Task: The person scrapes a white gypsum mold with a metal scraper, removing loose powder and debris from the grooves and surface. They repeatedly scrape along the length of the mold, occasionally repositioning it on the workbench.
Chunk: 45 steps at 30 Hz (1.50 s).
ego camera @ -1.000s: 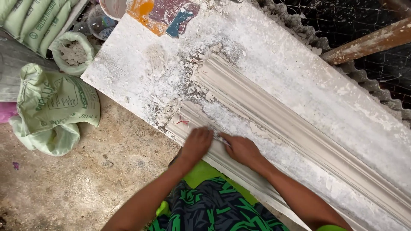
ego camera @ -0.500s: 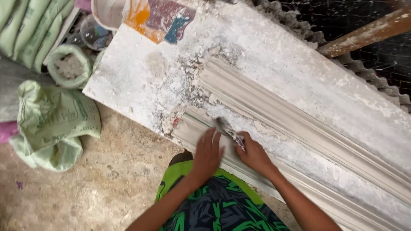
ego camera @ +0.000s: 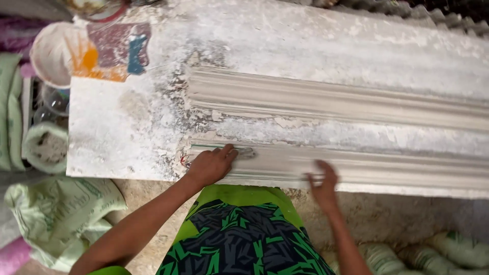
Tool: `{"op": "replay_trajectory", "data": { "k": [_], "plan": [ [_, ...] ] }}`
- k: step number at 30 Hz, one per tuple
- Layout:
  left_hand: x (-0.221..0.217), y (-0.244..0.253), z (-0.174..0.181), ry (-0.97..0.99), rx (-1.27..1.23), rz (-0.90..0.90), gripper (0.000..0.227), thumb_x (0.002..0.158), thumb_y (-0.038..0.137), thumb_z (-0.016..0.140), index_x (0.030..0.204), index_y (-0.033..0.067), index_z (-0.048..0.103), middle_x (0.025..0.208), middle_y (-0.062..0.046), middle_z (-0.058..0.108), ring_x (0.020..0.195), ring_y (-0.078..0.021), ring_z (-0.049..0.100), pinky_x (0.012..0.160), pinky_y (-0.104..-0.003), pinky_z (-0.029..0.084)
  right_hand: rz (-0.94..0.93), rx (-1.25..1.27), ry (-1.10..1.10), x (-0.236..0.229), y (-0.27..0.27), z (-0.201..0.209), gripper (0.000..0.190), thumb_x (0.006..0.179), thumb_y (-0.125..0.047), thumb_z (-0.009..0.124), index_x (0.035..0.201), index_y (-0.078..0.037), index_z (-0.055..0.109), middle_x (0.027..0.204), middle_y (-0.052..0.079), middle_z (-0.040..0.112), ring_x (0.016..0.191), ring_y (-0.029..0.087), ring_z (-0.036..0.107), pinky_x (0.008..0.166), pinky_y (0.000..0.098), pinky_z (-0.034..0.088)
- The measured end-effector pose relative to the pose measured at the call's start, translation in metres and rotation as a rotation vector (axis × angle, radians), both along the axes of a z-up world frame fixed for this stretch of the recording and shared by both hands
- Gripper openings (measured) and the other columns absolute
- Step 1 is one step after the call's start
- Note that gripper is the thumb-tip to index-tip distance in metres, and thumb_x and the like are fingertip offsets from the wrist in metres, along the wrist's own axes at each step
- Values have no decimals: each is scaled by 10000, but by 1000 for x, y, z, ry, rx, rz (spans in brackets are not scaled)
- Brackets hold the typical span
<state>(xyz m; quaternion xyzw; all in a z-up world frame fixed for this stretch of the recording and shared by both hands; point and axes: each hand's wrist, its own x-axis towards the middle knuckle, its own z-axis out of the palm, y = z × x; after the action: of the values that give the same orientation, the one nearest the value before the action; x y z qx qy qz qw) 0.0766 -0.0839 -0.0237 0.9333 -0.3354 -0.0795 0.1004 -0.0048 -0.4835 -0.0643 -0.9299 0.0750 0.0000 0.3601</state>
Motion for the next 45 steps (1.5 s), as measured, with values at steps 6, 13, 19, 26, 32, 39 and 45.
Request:
{"op": "replay_trajectory", "data": {
  "k": [6, 13, 19, 26, 32, 39, 45],
  "plan": [
    [26, -3, -41, -278, 95, -319, 292, 1002, 285, 558, 1239, 128, 623, 1184, -61, 552, 754, -272, 708, 537, -404, 551, -529, -186, 450, -30, -133, 12, 1238, 839, -714, 686, 1614, 86, 146, 1606, 408, 144, 1495, 579, 135, 1211, 671, 78],
    [62, 44, -10, -369, 222, -612, 331, 943, 162, 537, 1265, 139, 611, 1274, -73, 534, 846, -281, 740, 606, -391, 603, -559, -62, 651, -15, -135, 17, 1266, 854, -678, 666, 1631, 94, 31, 1670, 309, -86, 1547, 508, -53, 1254, 641, 40],
    [66, -88, -43, -296, 174, -710, 370, 913, 131, 565, 1274, 73, 624, 1262, -142, 571, 815, -320, 740, 565, -407, 609, -525, -151, 524, -30, -142, -10, 1259, 863, -687, 643, 1573, 210, 119, 1622, 421, -12, 1510, 589, -19, 1237, 684, 73],
    [68, -323, -84, -251, 45, -734, 363, 896, 58, 587, 1247, -19, 638, 1216, -202, 600, 713, -319, 712, 502, -431, 578, -417, -577, 241, -41, -161, -64, 1272, 758, -769, 678, 1481, 239, 399, 1537, 494, 299, 1469, 607, 259, 1221, 640, 197],
    [68, -526, -85, -46, 127, -791, 303, 937, 42, 549, 1222, -45, 600, 1252, -243, 566, 807, -369, 716, 612, -488, 605, -524, -271, 361, -30, -145, -43, 1316, 766, -673, 754, 1570, 169, 141, 1607, 457, 81, 1501, 596, 83, 1224, 638, 159],
    [53, -737, -69, 18, 184, -714, 251, 991, 76, 486, 1174, -3, 639, 1184, -178, 599, 910, -360, 742, 754, -483, 625, -363, -127, 531, -33, -160, -29, 1234, 838, -647, 746, 1569, 135, 133, 1633, 389, 92, 1537, 541, 40, 1193, 637, 226],
    [70, -737, 2, 85, 384, -761, 395, 1008, 89, 404, 1361, 29, 570, 1441, -168, 540, 1020, -401, 723, 841, -530, 601, -150, 227, 168, -91, -326, 19, 652, 933, -402, 678, 1503, -122, 529, 1511, 250, 495, 1459, 479, 373, 1177, 605, 312]
  ]
}}
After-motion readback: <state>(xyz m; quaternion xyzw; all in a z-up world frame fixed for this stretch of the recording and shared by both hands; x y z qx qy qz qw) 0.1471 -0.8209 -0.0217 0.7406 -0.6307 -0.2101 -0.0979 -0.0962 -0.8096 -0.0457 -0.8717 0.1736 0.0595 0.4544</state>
